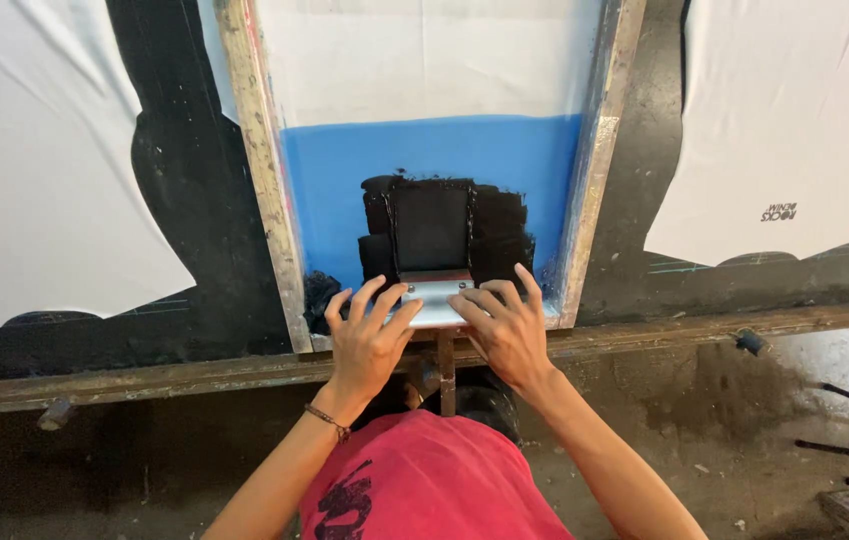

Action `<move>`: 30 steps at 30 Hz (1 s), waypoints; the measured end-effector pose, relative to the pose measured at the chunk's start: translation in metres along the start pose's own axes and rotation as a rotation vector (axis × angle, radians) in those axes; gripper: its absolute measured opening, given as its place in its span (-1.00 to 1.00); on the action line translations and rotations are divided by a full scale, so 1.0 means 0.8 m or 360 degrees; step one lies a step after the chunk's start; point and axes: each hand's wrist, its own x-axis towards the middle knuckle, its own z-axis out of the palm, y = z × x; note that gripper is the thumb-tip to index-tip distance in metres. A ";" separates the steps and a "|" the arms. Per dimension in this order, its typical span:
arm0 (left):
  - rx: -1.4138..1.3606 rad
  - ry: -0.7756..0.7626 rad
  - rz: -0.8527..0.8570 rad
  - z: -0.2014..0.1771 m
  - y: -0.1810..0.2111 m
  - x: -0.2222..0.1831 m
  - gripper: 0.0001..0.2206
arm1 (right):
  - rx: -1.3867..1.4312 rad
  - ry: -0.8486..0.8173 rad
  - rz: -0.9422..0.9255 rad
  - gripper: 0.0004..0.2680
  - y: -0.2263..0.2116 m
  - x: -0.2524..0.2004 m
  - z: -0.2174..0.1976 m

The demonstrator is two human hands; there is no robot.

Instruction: Applying black ink to a screen and using a squeegee to print a design onto t-shirts.

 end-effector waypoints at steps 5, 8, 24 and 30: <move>0.0033 0.0061 0.0008 0.018 -0.020 0.035 -0.64 | -0.0071 0.0106 0.0048 -0.84 0.018 0.032 0.012; 0.0098 0.0158 0.0031 0.017 -0.031 0.069 -0.72 | -0.0146 0.0265 0.0045 -0.86 0.028 0.063 0.011; -0.0098 0.0033 -0.0016 0.021 -0.012 -0.019 -0.60 | 0.0145 0.0060 0.0092 -0.85 -0.001 -0.011 0.003; -0.0039 0.0372 -0.0631 0.033 -0.101 0.005 -0.46 | 0.1201 0.0261 0.1116 -0.83 0.058 -0.020 0.011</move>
